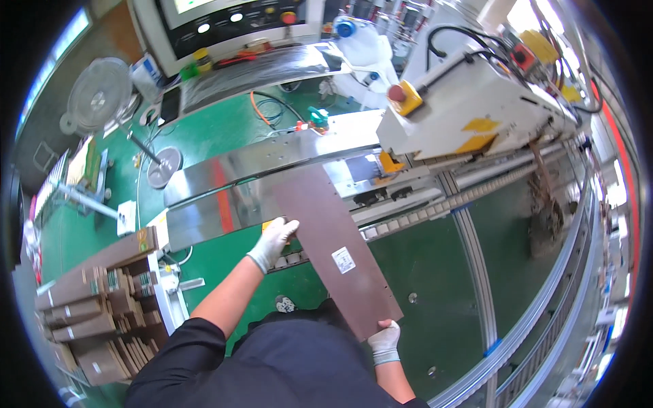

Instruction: The person takes wood panels one at a time from a stack and feeds them into a processing machine while wearing gloves.

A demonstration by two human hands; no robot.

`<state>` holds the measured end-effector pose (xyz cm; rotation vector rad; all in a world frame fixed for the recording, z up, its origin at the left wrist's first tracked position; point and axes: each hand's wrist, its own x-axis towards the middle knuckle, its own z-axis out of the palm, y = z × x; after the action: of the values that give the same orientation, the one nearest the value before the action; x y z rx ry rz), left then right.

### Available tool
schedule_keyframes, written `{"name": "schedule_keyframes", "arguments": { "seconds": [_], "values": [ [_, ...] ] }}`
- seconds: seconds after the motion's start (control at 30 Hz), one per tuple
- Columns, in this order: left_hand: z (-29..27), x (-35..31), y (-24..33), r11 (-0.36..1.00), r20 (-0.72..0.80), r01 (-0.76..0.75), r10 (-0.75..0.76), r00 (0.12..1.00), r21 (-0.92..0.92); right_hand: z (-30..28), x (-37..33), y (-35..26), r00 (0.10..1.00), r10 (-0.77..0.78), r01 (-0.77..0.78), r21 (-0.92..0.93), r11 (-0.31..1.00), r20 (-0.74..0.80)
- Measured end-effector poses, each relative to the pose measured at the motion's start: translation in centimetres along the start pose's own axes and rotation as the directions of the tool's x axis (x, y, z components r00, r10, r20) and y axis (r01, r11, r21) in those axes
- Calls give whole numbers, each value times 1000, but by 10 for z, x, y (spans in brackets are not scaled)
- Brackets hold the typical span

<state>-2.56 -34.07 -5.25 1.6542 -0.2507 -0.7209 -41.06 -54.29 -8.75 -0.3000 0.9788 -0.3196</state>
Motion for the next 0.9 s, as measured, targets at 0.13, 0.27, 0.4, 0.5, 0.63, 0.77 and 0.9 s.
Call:
{"name": "schedule_keyframes", "arguments": {
  "seconds": [0.13, 0.27, 0.4, 0.5, 0.63, 0.77, 0.9],
  "values": [
    [64, 6, 36, 986, 70, 53, -65, 995, 159, 3, -4, 0, 998, -55, 56, 177, 983, -10],
    [92, 29, 45, 869, 281, 367, -281, 918, -331, 38, 4, -10, 993, -110, 116, 227, 967, -40],
    [117, 42, 64, 810, 151, 407, -379, 913, -422, 78, 13, -32, 998, -47, 53, 264, 963, -30],
    [133, 52, 63, 840, 123, 383, -365, 923, -384, 85, 20, -51, 996, -38, 59, 258, 964, -86],
    [167, 78, 73, 835, 174, 390, -349, 921, -388, 80, 44, -86, 991, -57, 87, 262, 961, -118],
    [195, 104, 64, 885, 204, 350, -299, 932, -305, 79, 56, -125, 980, -104, 139, 206, 969, -169],
    [232, 116, 91, 924, 140, 214, -178, 974, -318, 79, 69, -165, 977, -131, 164, 199, 966, -168]
  ]
}}
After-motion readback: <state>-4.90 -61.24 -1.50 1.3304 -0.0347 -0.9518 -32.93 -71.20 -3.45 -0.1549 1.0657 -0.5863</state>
